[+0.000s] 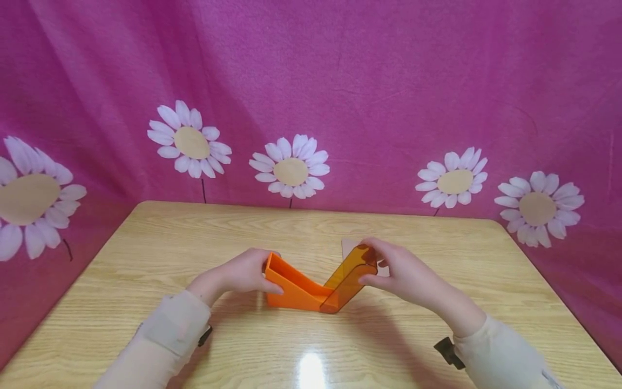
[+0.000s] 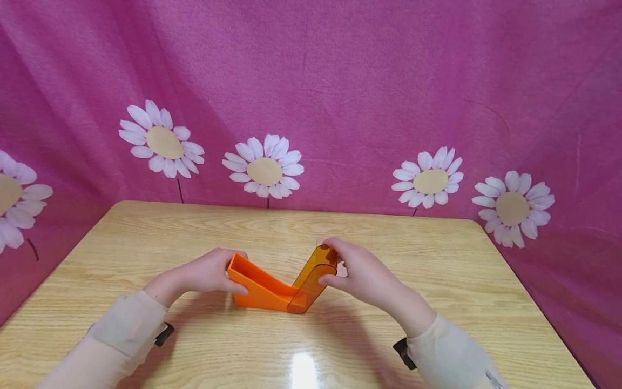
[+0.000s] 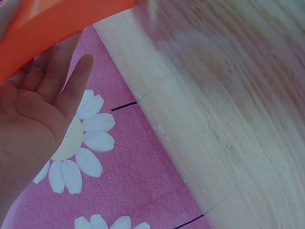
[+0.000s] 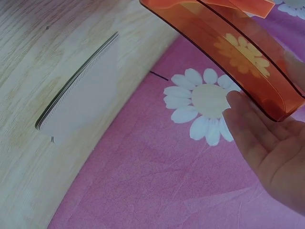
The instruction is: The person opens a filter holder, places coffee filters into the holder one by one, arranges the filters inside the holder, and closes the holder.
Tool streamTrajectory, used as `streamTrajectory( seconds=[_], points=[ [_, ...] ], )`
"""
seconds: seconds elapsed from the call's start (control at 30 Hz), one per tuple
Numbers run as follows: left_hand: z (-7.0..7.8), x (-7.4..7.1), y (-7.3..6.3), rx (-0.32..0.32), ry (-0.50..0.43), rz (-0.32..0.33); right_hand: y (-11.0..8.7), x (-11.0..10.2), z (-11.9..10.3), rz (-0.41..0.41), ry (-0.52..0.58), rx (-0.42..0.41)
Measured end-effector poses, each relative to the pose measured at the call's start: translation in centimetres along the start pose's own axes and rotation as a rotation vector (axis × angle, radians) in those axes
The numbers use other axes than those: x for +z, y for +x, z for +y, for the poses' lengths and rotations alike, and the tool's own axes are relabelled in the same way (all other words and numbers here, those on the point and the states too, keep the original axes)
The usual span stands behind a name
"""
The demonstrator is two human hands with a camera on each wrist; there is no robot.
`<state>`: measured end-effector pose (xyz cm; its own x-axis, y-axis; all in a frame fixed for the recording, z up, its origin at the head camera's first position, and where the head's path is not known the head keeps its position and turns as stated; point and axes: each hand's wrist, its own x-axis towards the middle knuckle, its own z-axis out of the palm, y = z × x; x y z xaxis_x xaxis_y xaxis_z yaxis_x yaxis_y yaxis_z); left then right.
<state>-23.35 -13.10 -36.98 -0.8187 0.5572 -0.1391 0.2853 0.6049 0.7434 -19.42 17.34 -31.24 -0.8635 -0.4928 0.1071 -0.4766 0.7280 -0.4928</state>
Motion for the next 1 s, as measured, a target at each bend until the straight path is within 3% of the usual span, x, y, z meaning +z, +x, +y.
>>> streamTrajectory(
  seconds=[0.6, 1.0],
  points=[
    [0.7, -0.2, 0.2, -0.042, 0.024, -0.019, -0.8, -1.6, 1.1, -0.062, -0.103, 0.002],
    [0.4, -0.3, 0.2, -0.011, 0.028, -0.032, -1.1, -1.7, 2.2, -0.142, -0.127, 0.029]
  ],
)
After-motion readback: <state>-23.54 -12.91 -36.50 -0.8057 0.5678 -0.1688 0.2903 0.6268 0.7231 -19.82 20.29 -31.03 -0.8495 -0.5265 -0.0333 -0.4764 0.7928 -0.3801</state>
